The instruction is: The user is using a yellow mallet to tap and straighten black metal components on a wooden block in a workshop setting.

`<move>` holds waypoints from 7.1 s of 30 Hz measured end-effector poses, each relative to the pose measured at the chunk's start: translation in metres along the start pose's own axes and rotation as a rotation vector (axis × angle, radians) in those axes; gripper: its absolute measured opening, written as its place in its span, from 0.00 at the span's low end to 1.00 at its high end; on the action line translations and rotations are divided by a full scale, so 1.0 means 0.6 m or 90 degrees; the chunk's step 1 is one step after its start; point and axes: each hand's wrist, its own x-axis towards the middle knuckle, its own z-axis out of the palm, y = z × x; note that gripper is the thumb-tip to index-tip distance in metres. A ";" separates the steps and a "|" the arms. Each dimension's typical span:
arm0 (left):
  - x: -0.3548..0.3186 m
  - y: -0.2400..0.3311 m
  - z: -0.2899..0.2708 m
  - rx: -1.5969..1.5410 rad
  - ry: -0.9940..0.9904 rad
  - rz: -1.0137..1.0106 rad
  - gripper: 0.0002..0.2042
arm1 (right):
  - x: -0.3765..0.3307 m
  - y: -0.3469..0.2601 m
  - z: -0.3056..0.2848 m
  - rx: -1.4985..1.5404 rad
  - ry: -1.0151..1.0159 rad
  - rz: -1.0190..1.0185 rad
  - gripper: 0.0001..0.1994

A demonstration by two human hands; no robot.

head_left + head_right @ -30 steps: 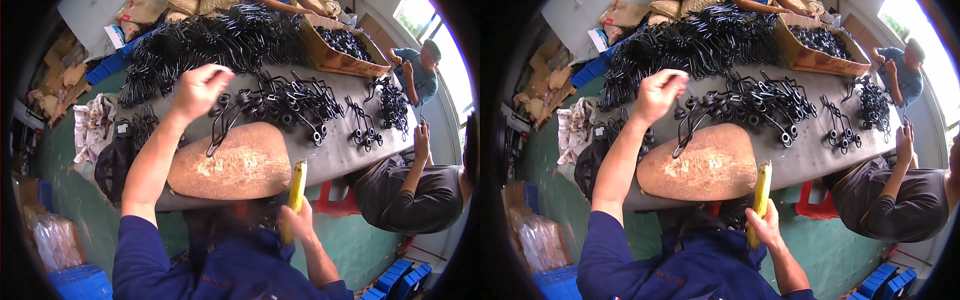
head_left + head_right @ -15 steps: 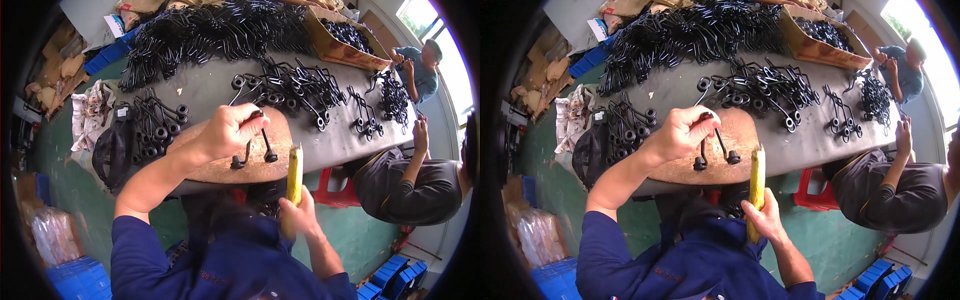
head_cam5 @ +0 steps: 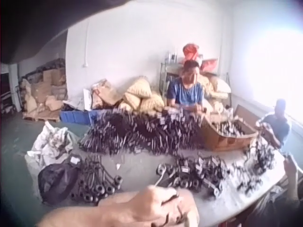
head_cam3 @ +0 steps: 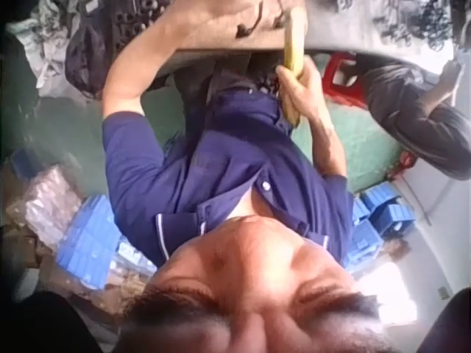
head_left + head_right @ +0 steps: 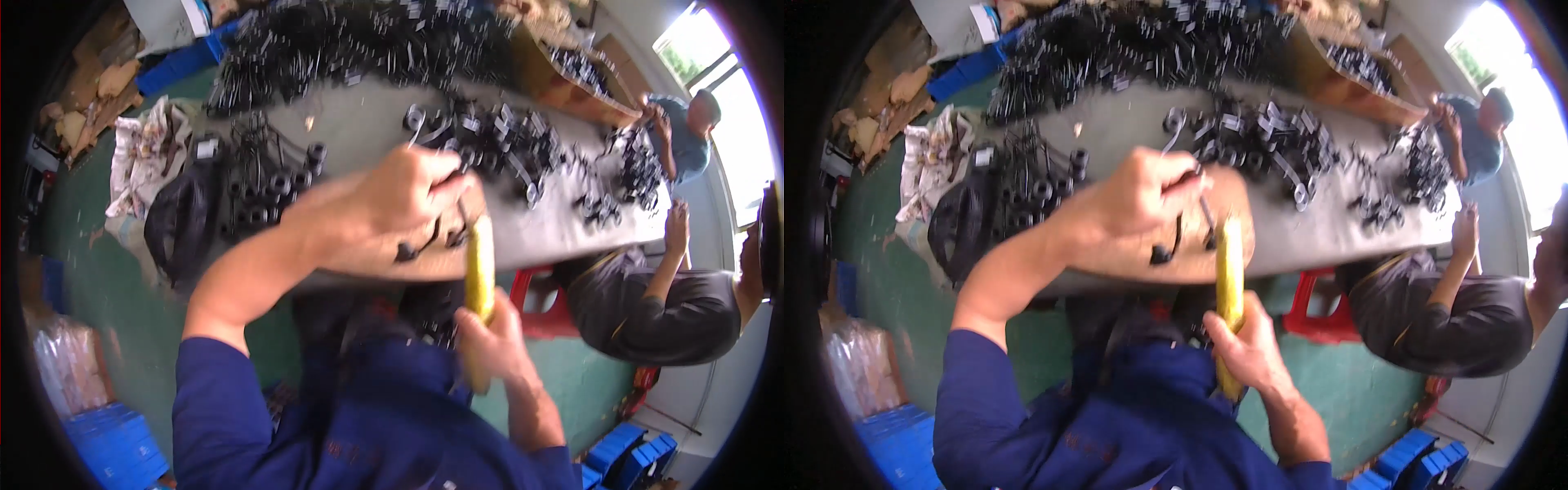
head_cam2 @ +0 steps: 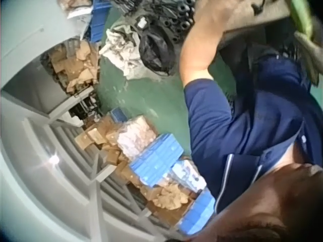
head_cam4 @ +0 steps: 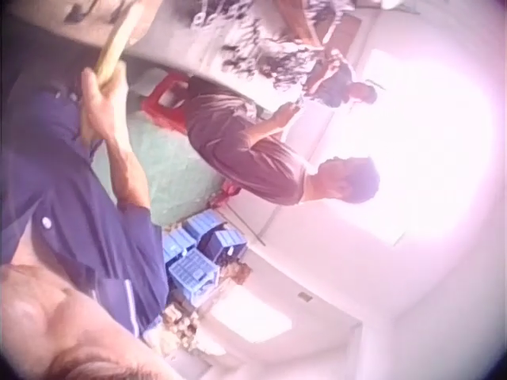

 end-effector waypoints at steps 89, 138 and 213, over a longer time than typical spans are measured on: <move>0.066 0.006 -0.111 0.110 -0.336 -0.126 0.07 | -0.023 -0.052 0.036 -0.218 -0.149 -0.193 0.18; 0.025 0.047 -0.046 0.124 -0.231 0.022 0.06 | 0.003 0.003 0.001 -0.040 0.062 -0.280 0.17; -0.190 -0.107 -0.254 -0.265 0.465 -0.720 0.29 | 0.503 -0.206 0.331 0.093 -0.432 -0.020 0.15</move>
